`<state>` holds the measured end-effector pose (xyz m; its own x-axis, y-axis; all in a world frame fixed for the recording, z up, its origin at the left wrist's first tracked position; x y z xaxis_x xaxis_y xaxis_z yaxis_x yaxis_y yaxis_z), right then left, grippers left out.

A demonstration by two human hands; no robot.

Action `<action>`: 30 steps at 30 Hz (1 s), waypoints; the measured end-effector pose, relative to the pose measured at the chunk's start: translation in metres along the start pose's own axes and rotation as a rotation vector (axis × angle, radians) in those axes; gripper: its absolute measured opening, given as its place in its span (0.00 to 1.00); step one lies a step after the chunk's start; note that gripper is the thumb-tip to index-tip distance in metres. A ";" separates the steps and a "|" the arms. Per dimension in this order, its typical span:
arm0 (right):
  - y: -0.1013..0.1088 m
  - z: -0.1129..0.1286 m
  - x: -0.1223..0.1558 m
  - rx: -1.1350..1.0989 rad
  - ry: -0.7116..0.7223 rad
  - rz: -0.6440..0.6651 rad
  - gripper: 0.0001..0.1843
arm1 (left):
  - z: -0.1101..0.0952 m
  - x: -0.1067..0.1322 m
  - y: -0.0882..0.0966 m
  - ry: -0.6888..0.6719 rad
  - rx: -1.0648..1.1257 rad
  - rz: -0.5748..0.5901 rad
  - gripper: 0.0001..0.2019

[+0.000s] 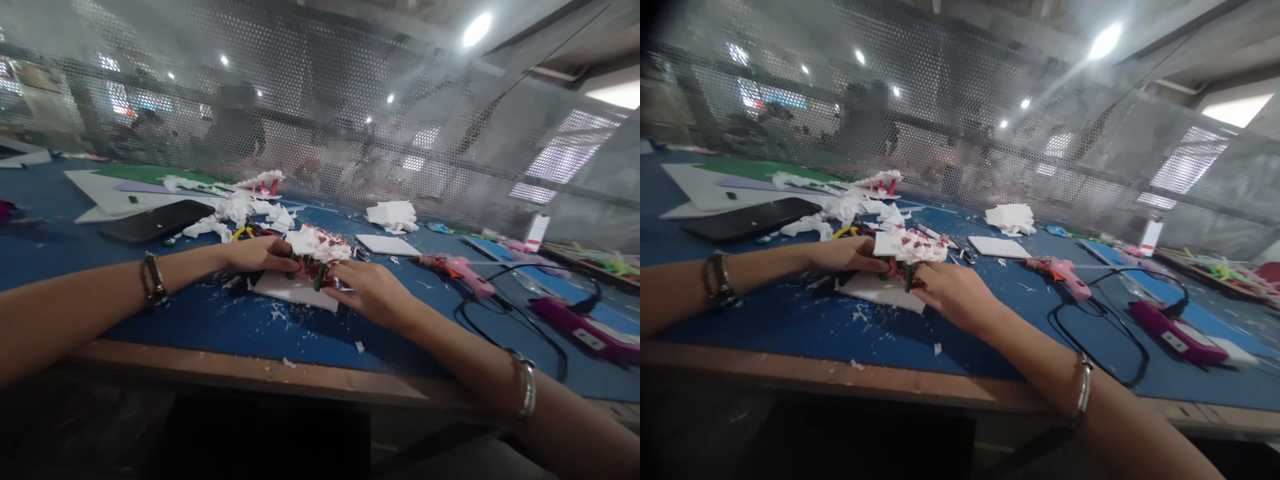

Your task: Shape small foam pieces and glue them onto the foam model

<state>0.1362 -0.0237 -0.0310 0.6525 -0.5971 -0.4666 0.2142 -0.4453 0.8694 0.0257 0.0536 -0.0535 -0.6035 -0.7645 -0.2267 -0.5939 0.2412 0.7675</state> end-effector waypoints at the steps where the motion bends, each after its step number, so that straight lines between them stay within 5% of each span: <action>1: 0.005 0.000 0.000 -0.039 0.001 -0.028 0.09 | 0.001 0.001 0.000 0.027 -0.010 0.005 0.17; 9: 0.036 -0.028 0.008 -0.178 -0.210 -0.272 0.08 | -0.006 0.004 0.008 0.066 0.064 -0.070 0.15; 15: 0.018 -0.032 0.002 -0.407 -0.388 -0.101 0.13 | -0.012 0.001 0.006 -0.035 0.122 -0.220 0.17; 21: 0.008 -0.035 -0.010 -0.414 -0.452 -0.132 0.08 | -0.022 0.001 0.005 -0.120 0.227 -0.247 0.16; 26: 0.002 -0.054 -0.025 -0.360 -0.502 -0.107 0.11 | -0.026 0.000 0.023 -0.183 0.130 -0.304 0.14; 30: 0.015 -0.093 -0.043 -0.255 -0.601 -0.118 0.14 | -0.015 0.000 0.052 -0.158 0.005 -0.474 0.16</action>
<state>0.1785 0.0573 0.0167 0.1106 -0.8553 -0.5062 0.4725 -0.4028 0.7839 0.0029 0.0573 -0.0042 -0.3395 -0.6907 -0.6385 -0.8248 -0.1077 0.5551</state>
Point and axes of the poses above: each hand's wrist, its own x-axis away from the middle knuckle, its own y-axis out of the back of the hand, z = x × y, the point moved 7 cm from there along -x, towards the middle knuckle, and after that the axes turned 8 degrees about -z, right-handed, at the moved point
